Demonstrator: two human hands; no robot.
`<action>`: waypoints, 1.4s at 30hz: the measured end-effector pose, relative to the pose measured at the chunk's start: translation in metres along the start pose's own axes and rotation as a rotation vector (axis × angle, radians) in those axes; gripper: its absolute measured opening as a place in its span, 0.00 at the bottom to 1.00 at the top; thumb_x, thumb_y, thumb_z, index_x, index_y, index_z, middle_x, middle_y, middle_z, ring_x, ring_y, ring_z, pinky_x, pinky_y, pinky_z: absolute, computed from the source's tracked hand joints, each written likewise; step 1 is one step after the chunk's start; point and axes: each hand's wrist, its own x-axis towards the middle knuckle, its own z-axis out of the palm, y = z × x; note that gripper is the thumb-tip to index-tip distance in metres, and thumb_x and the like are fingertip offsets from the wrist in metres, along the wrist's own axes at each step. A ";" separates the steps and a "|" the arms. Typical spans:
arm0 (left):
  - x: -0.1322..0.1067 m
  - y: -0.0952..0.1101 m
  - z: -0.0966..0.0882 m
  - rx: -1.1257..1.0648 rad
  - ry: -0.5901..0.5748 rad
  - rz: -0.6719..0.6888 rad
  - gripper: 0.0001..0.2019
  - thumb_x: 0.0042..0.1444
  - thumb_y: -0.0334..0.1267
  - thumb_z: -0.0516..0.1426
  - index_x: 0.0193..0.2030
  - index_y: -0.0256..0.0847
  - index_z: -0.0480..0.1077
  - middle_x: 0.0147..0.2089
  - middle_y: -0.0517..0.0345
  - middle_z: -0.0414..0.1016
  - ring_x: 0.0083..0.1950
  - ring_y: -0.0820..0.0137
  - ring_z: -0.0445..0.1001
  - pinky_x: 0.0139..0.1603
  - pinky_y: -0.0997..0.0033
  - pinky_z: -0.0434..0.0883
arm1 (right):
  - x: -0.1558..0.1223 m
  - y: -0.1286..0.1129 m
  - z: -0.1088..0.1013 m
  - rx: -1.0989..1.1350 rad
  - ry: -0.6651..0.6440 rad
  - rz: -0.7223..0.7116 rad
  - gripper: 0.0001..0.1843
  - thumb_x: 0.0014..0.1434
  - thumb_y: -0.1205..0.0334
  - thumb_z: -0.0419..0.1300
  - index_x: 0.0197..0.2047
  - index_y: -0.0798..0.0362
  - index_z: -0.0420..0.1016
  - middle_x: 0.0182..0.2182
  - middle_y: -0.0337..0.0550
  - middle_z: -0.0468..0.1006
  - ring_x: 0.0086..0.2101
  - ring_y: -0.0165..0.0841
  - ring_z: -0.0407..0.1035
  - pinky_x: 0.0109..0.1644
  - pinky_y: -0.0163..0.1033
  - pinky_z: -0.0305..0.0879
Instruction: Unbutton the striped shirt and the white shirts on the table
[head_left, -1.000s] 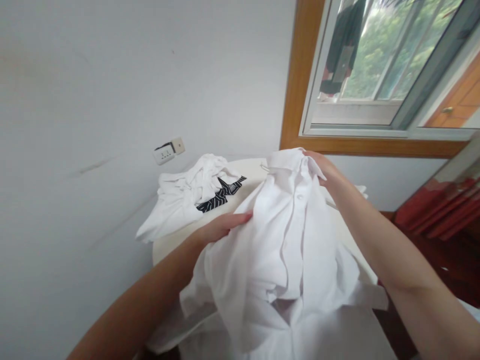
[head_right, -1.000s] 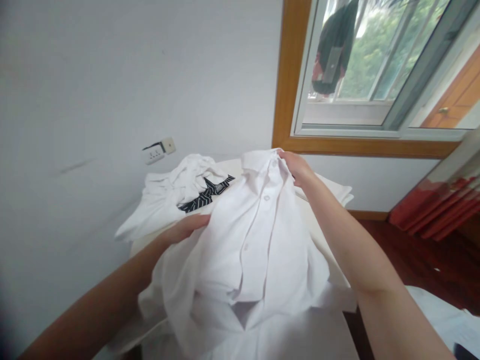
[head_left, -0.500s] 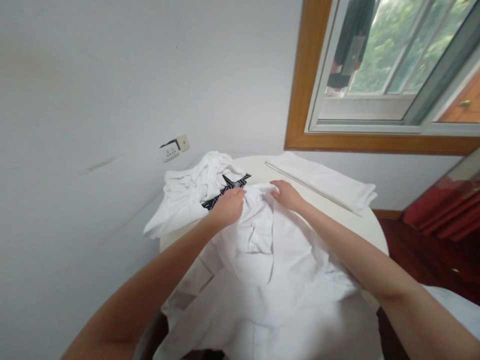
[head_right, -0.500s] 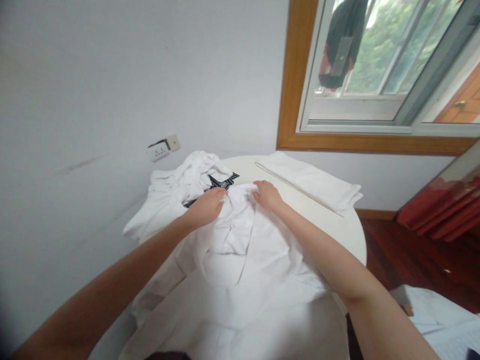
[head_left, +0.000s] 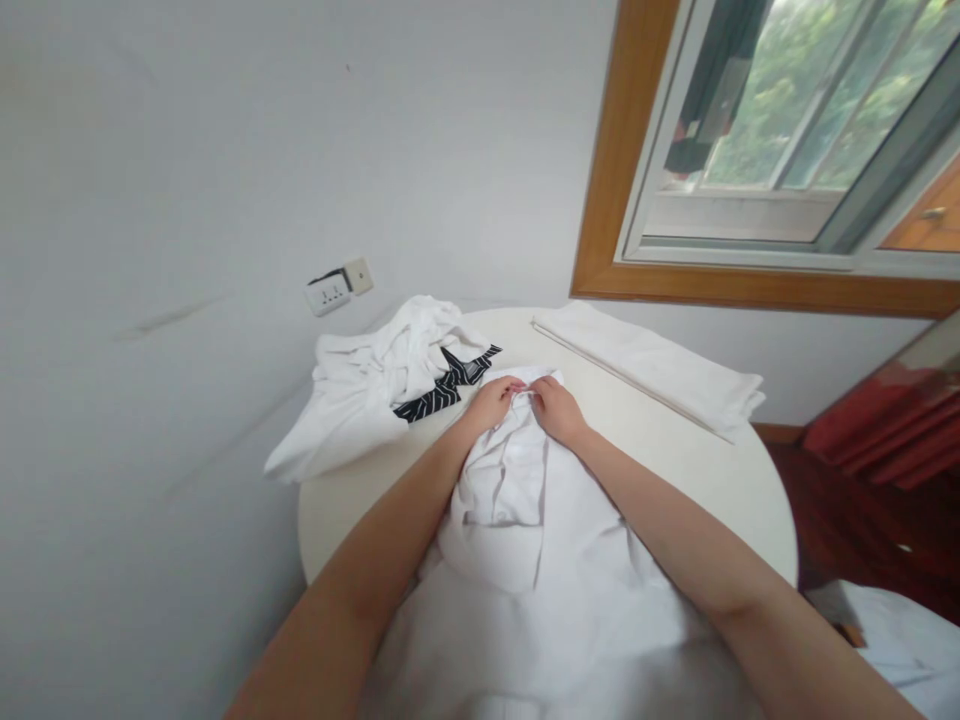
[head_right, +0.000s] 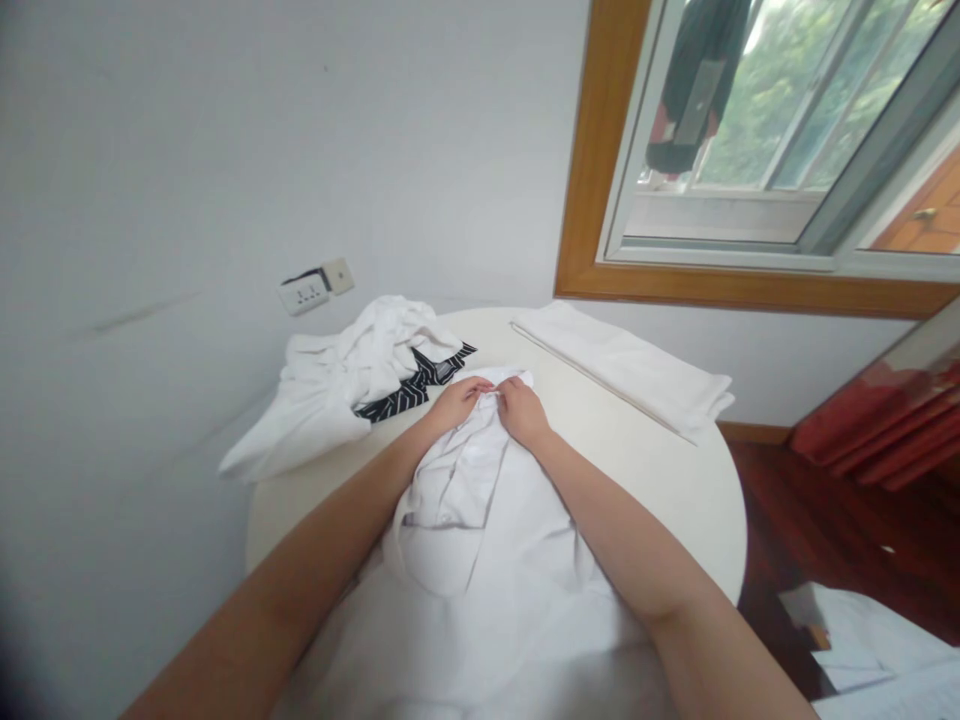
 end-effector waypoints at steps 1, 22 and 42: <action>0.001 -0.001 -0.001 -0.014 -0.021 0.009 0.16 0.57 0.26 0.49 0.46 0.39 0.74 0.44 0.54 0.79 0.48 0.68 0.75 0.56 0.64 0.69 | 0.000 0.003 0.001 0.025 0.011 -0.015 0.16 0.60 0.73 0.49 0.48 0.56 0.71 0.45 0.50 0.72 0.45 0.37 0.67 0.51 0.39 0.62; -0.005 0.002 -0.025 -0.152 -0.245 0.051 0.15 0.56 0.38 0.55 0.47 0.38 0.76 0.49 0.52 0.79 0.50 0.65 0.76 0.54 0.67 0.69 | 0.002 0.032 -0.013 0.308 -0.068 -0.140 0.10 0.61 0.67 0.50 0.40 0.54 0.71 0.38 0.46 0.73 0.42 0.35 0.65 0.50 0.40 0.61; -0.007 0.011 -0.017 -0.020 -0.119 0.092 0.11 0.57 0.40 0.54 0.40 0.37 0.75 0.43 0.52 0.78 0.46 0.65 0.74 0.52 0.66 0.68 | 0.002 0.034 -0.012 0.306 -0.095 -0.178 0.11 0.62 0.65 0.50 0.42 0.55 0.73 0.38 0.47 0.74 0.41 0.35 0.66 0.49 0.39 0.61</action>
